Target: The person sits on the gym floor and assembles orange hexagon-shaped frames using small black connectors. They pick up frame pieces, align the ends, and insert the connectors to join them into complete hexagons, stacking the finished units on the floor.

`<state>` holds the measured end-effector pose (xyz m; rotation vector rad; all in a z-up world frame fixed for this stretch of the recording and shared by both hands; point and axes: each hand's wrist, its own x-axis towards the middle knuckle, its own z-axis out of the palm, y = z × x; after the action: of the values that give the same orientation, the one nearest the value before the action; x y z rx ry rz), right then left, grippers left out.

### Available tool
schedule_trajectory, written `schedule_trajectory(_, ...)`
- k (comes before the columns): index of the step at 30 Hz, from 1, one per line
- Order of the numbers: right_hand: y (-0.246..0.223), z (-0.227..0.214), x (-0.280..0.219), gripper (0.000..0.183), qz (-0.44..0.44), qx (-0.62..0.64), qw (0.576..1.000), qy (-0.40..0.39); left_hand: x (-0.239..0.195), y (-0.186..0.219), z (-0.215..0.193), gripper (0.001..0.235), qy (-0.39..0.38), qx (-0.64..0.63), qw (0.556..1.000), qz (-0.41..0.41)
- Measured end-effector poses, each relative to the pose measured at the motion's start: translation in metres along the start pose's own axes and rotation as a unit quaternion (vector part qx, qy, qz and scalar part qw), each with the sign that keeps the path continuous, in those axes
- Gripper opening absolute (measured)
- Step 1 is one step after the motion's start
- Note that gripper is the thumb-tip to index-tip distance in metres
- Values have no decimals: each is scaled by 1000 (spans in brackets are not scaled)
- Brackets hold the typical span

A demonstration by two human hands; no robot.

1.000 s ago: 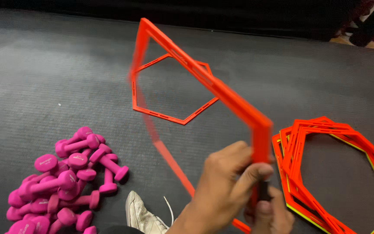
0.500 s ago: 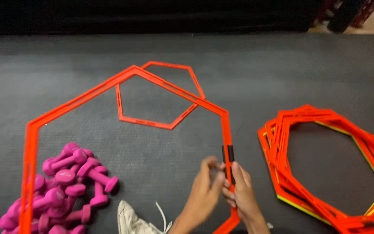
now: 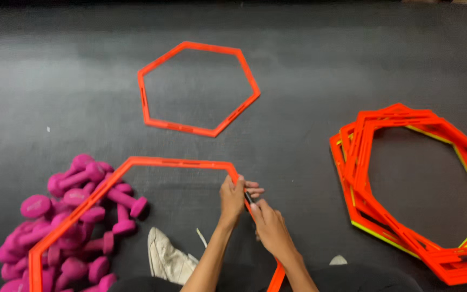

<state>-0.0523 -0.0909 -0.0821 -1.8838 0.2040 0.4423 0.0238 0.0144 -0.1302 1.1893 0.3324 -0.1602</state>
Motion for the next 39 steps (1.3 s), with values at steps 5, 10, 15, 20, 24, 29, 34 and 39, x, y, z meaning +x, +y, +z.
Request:
schedule_trajectory(5, 8, 15, 15, 17, -78, -128, 984, 95, 14, -12, -20, 19, -81, 100, 988, 86)
schedule_trajectory(10, 4, 16, 24, 22, -105, -31, 988, 113, 11, 8, -23, 15, -113, -50, 992, 38)
schedule_trajectory(15, 14, 19, 30, 22, -118, -19, 986, 120, 23, 2, -49, 11, -98, 80, 987, 100)
schedule_trajectory(20, -8, 21, 23, 28, -101, -22, 988, 119, 2, 39, -45, 15, -93, 144, 982, 77)
schedule_trajectory(24, -15, 28, 19, 30, -65, -29, 989, 130, 0, 40, -44, 19, -108, 174, 975, 85)
schedule_trajectory(29, -15, 34, 17, 36, -62, 5, 986, 156, -7, 47, -39, 16, -112, 164, 973, 116)
schedule_trajectory(34, -11, 33, 18, 35, -30, 102, 982, 159, -14, 49, -26, 15, -109, 179, 969, 130)
schedule_trajectory(39, -1, 32, 23, 34, -4, 217, 965, 149, -19, 44, -16, 15, -109, 174, 969, 139)
